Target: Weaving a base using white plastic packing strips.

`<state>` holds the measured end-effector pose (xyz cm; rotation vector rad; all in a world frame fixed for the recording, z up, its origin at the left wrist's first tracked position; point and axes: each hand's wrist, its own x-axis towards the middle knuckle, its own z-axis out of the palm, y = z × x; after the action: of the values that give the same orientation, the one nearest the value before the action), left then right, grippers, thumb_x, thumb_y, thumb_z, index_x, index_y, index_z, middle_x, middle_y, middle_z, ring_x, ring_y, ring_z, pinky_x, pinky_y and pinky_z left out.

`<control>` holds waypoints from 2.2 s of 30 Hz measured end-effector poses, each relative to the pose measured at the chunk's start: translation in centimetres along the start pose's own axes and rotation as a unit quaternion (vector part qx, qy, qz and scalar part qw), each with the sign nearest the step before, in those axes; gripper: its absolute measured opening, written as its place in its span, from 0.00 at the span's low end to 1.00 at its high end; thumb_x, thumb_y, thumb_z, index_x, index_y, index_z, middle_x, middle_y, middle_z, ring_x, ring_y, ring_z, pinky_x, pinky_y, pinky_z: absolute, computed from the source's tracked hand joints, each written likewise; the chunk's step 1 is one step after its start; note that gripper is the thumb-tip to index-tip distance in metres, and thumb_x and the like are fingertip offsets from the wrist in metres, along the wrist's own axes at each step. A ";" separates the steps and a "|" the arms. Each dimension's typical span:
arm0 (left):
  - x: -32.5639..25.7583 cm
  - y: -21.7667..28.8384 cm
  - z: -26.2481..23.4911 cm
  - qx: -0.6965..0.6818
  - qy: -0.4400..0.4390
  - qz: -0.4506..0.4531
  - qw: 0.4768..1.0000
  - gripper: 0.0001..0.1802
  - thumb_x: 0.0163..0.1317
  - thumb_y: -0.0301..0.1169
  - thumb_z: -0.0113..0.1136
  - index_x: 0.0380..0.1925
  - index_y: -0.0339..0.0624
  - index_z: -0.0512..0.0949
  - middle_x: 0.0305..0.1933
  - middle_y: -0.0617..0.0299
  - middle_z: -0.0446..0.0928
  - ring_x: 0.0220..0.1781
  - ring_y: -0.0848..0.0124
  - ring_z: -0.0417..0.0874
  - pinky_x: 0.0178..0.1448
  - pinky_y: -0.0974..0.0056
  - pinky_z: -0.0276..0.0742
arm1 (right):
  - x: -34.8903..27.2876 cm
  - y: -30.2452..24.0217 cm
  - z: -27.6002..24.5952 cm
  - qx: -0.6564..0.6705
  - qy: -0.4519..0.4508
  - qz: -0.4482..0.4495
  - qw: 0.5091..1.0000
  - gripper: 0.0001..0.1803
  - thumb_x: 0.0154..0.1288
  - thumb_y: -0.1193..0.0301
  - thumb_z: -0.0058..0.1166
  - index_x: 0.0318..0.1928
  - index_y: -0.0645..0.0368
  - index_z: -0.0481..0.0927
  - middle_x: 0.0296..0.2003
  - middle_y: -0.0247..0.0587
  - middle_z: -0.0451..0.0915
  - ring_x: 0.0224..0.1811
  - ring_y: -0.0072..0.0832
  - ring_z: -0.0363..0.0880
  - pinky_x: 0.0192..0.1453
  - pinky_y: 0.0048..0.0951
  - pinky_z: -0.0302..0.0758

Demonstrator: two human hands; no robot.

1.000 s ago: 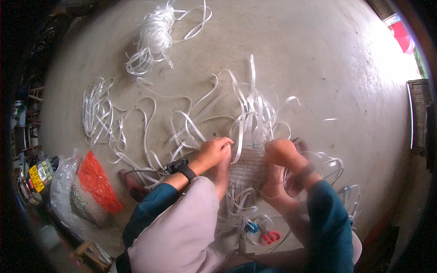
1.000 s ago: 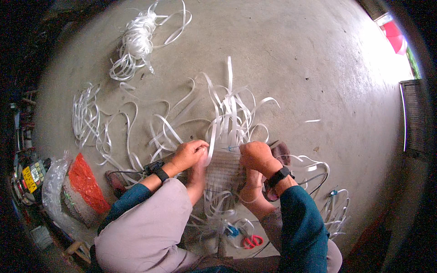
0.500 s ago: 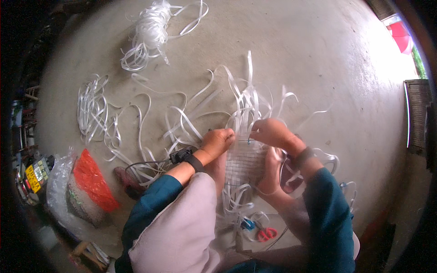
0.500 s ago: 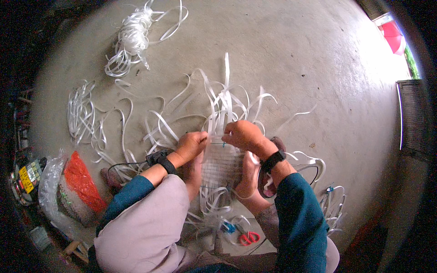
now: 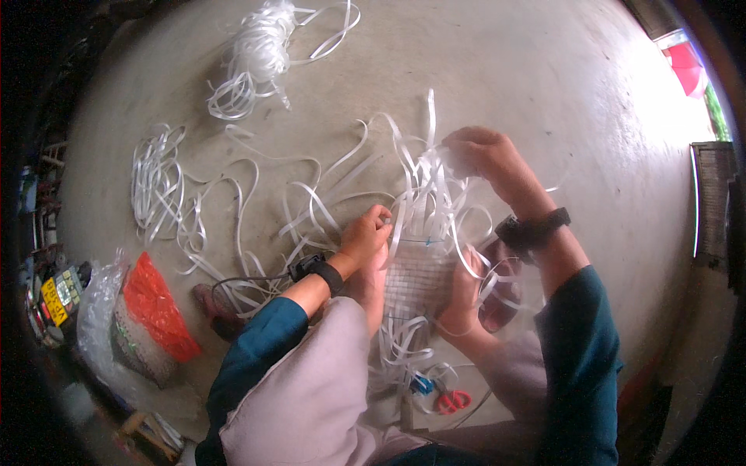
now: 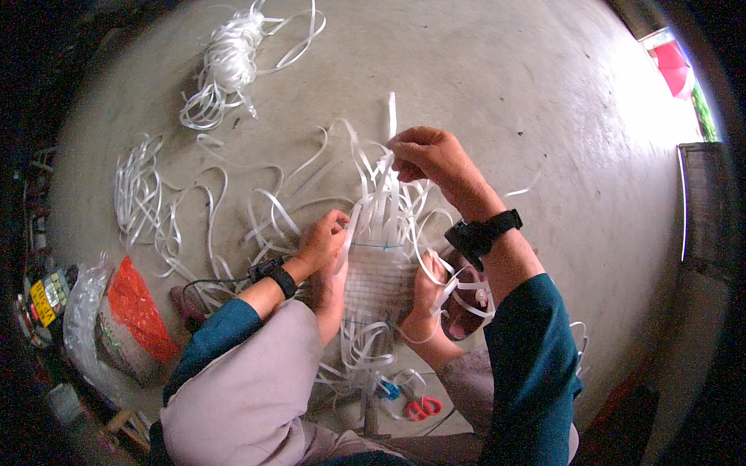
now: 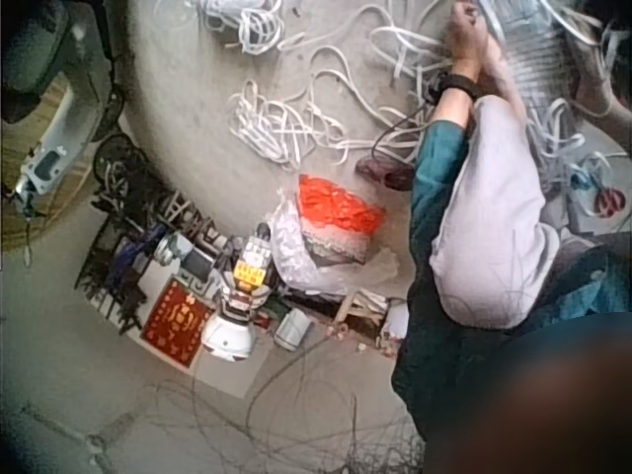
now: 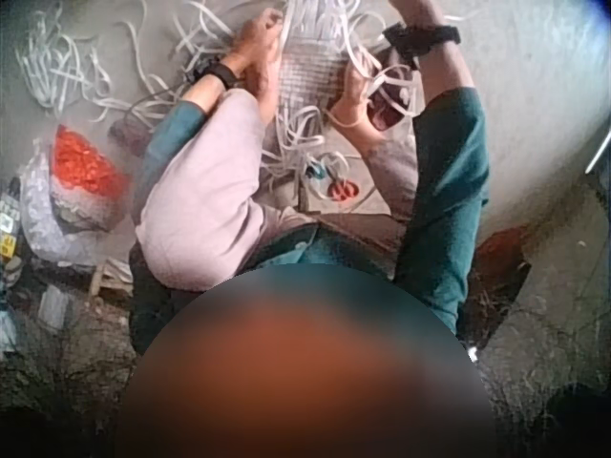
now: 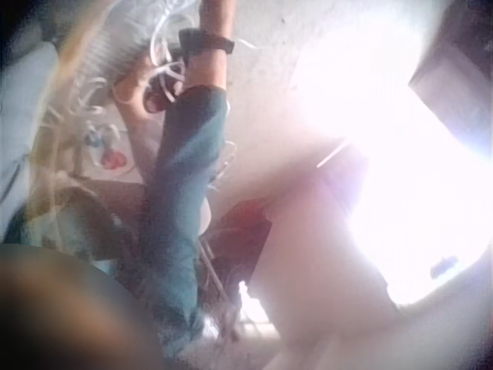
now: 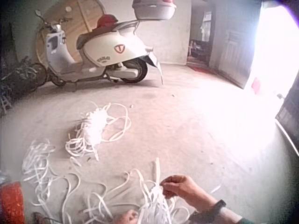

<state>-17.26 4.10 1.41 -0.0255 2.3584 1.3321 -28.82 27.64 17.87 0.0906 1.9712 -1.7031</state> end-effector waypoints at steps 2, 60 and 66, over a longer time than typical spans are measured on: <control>-0.1 -0.1 -0.5 -0.016 0.021 0.007 1.000 0.16 0.54 0.36 0.59 0.43 0.46 0.73 0.26 0.56 0.79 0.31 0.55 0.81 0.36 0.55 0.74 | 0.8 -0.5 1.2 0.043 0.017 -0.005 0.999 0.14 0.63 0.68 0.53 0.43 0.67 0.78 0.32 0.42 0.81 0.32 0.26 0.81 0.38 0.23 0.78; 3.1 2.9 1.4 -0.275 -0.188 0.008 0.943 0.25 0.52 0.33 0.67 0.51 0.43 0.73 0.44 0.66 0.78 0.46 0.76 0.75 0.52 0.68 0.72 | 0.4 15.0 3.9 0.050 -0.002 0.112 0.992 0.23 0.52 0.65 0.65 0.48 0.63 0.77 0.41 0.38 0.81 0.43 0.23 0.78 0.48 0.27 0.74; 3.2 1.5 1.5 -0.342 -0.184 0.041 0.921 0.31 0.52 0.36 0.69 0.56 0.44 0.69 0.51 0.64 0.74 0.53 0.74 0.73 0.57 0.65 0.69 | -0.2 9.7 5.4 -0.054 -0.013 0.098 0.994 0.25 0.48 0.70 0.68 0.48 0.64 0.77 0.41 0.37 0.82 0.42 0.23 0.78 0.49 0.26 0.75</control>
<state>-19.95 6.75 0.81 0.1076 1.5154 1.9425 -23.07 24.63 8.90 0.2148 1.9601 -1.4641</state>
